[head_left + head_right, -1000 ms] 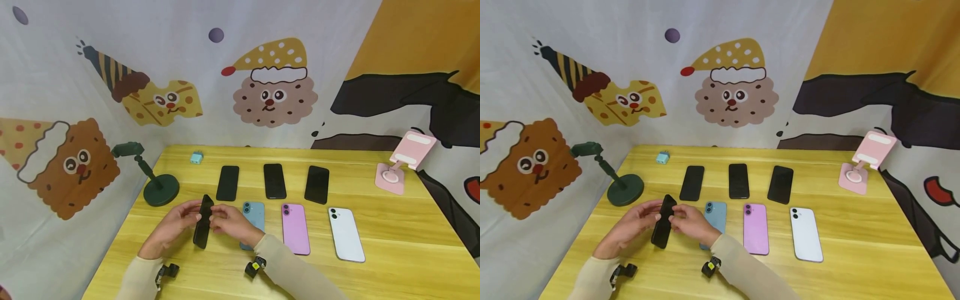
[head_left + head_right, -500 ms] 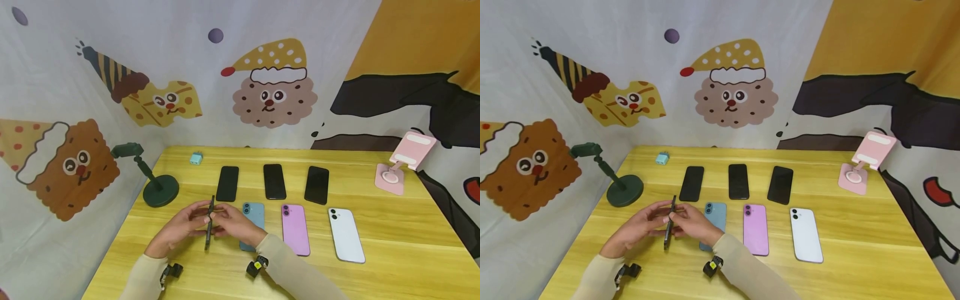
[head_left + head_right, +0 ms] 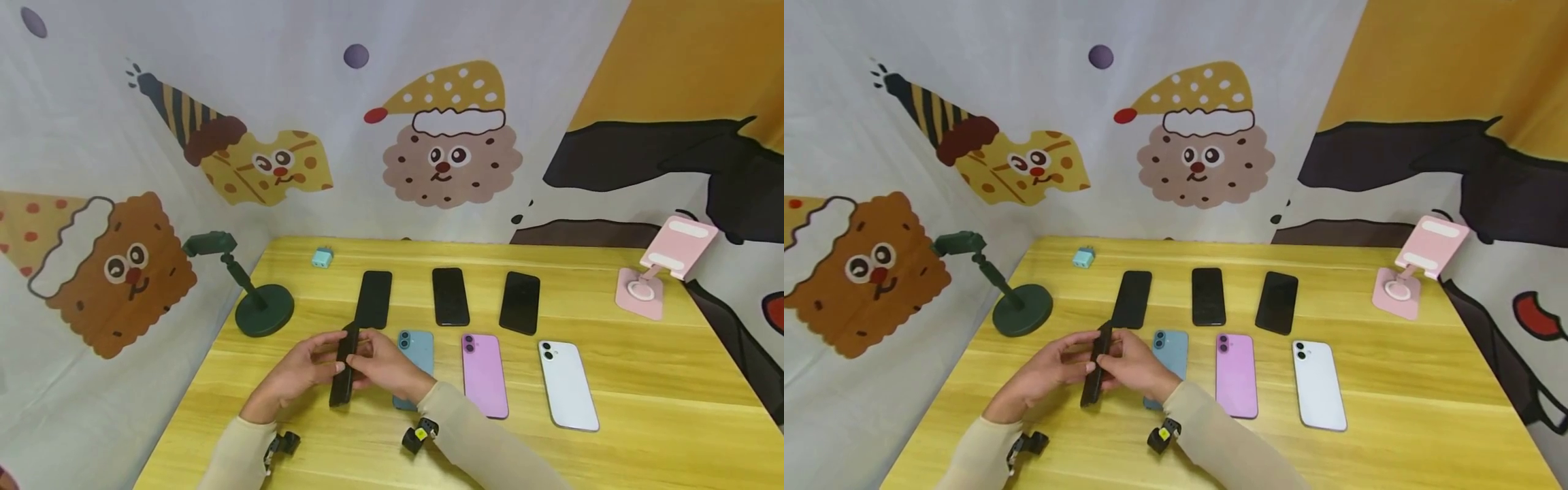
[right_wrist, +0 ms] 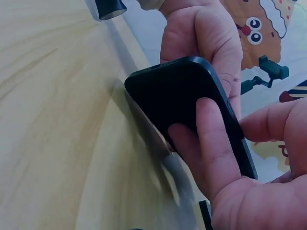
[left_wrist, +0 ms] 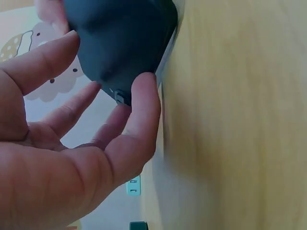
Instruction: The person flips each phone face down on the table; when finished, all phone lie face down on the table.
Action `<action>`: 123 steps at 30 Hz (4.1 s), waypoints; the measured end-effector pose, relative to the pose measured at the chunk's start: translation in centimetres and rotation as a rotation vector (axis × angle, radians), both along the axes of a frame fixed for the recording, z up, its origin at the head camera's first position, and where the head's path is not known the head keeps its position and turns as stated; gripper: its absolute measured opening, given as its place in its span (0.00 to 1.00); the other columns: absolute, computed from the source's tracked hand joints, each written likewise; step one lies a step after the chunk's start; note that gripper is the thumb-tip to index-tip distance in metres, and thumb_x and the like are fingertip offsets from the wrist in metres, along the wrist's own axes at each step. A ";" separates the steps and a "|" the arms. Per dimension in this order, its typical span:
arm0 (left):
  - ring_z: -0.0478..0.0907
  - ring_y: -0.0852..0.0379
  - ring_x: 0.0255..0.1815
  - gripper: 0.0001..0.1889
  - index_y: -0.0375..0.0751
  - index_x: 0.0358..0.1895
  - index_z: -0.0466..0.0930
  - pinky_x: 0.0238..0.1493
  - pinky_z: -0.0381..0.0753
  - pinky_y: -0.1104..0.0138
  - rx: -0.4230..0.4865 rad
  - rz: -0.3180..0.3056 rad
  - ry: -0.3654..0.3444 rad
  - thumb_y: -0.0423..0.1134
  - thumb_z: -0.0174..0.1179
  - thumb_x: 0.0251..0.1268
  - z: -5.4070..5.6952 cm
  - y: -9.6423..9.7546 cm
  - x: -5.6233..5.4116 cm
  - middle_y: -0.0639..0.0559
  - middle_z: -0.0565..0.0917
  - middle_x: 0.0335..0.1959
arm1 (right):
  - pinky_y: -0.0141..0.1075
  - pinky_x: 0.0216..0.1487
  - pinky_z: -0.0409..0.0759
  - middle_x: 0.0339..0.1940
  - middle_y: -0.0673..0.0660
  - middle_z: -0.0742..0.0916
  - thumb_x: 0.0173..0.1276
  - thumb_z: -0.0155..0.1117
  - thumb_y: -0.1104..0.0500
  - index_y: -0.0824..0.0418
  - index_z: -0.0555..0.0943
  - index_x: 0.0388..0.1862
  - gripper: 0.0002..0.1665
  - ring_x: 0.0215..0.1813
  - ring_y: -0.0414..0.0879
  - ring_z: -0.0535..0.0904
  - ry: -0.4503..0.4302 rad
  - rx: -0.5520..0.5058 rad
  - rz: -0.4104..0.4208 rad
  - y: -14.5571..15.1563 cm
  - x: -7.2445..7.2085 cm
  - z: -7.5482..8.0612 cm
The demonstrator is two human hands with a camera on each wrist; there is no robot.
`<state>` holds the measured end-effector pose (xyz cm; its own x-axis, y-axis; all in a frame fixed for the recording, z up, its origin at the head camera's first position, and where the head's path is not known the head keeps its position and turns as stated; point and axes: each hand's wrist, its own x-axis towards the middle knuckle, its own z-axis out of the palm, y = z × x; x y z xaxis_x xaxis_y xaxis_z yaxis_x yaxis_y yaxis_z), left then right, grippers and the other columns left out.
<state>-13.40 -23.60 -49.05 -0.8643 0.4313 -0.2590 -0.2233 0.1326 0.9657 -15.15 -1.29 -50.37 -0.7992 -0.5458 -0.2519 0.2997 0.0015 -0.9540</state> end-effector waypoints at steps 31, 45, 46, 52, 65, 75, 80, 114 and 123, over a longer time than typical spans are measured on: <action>0.85 0.47 0.43 0.36 0.46 0.79 0.65 0.41 0.90 0.55 -0.250 0.282 -0.008 0.26 0.64 0.71 -0.3 -1.0 -0.1 0.32 0.77 0.58 | 0.40 0.35 0.91 0.50 0.60 0.86 0.78 0.65 0.64 0.67 0.65 0.81 0.37 0.32 0.47 0.87 0.137 0.160 -0.081 -0.4 -0.7 -1.2; 0.82 0.49 0.38 0.34 0.39 0.78 0.69 0.35 0.84 0.62 -0.378 0.304 0.028 0.24 0.65 0.69 -0.3 -1.1 -0.1 0.36 0.81 0.50 | 0.36 0.27 0.89 0.29 0.54 0.89 0.72 0.68 0.68 0.68 0.69 0.79 0.38 0.23 0.46 0.89 0.255 0.330 -0.084 -1.6 -0.6 -1.4; 0.82 0.50 0.38 0.34 0.39 0.77 0.70 0.35 0.84 0.62 -0.390 0.305 0.029 0.24 0.65 0.69 -0.2 -1.1 -0.1 0.36 0.81 0.49 | 0.36 0.28 0.89 0.29 0.54 0.89 0.71 0.69 0.68 0.69 0.70 0.79 0.38 0.23 0.45 0.89 0.256 0.340 -0.084 -1.6 -0.6 -1.4; 0.80 0.50 0.41 0.32 0.38 0.75 0.73 0.39 0.82 0.63 -0.481 0.324 0.054 0.26 0.67 0.68 0.0 -1.0 -0.1 0.39 0.82 0.48 | 0.37 0.30 0.89 0.30 0.55 0.90 0.71 0.69 0.68 0.68 0.69 0.79 0.39 0.25 0.47 0.89 0.238 0.350 -0.069 -1.7 -0.6 -1.2; 0.84 0.48 0.51 0.28 0.35 0.70 0.79 0.50 0.87 0.58 -0.527 0.335 0.044 0.34 0.71 0.68 0.1 -1.1 -0.1 0.37 0.84 0.58 | 0.37 0.32 0.90 0.33 0.59 0.90 0.72 0.70 0.65 0.71 0.65 0.81 0.42 0.27 0.49 0.90 0.178 0.291 -0.053 -1.2 -0.7 -1.1; 0.84 0.49 0.52 0.25 0.38 0.70 0.78 0.50 0.87 0.59 -0.536 0.317 0.041 0.38 0.68 0.73 0.5 -0.9 -0.7 0.39 0.83 0.61 | 0.40 0.36 0.91 0.36 0.62 0.91 0.74 0.69 0.62 0.71 0.64 0.81 0.42 0.33 0.53 0.91 0.167 0.258 -0.024 -0.7 -0.8 -0.5; 0.83 0.50 0.53 0.26 0.41 0.72 0.77 0.51 0.86 0.59 -0.513 0.288 0.070 0.45 0.66 0.76 0.6 -0.8 -1.2 0.42 0.83 0.61 | 0.42 0.39 0.90 0.40 0.61 0.91 0.75 0.69 0.58 0.67 0.70 0.78 0.36 0.37 0.53 0.90 0.189 0.274 -0.026 -0.1 -1.4 -0.5; 0.71 0.37 0.75 0.39 0.41 0.82 0.61 0.76 0.71 0.40 -0.297 0.283 0.038 0.56 0.61 0.78 0.3 4.8 -10.4 0.38 0.70 0.77 | 0.45 0.53 0.85 0.60 0.60 0.84 0.80 0.63 0.55 0.63 0.79 0.68 0.23 0.53 0.53 0.84 0.322 0.361 -0.380 3.7 -9.4 0.0; 0.69 0.35 0.78 0.37 0.39 0.82 0.59 0.76 0.73 0.44 -0.221 0.313 -0.046 0.53 0.60 0.80 0.6 5.6 -11.5 0.36 0.67 0.79 | 0.54 0.69 0.82 0.80 0.66 0.71 0.82 0.60 0.57 0.64 0.67 0.81 0.33 0.77 0.60 0.74 0.108 0.113 -0.273 4.3 -10.5 -0.5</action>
<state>-24.94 -17.96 -48.43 -0.9307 0.0778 -0.3574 -0.3280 0.2552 0.9096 -25.69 2.97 -50.84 -0.9378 -0.2802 -0.2048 0.2010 0.0426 -0.9787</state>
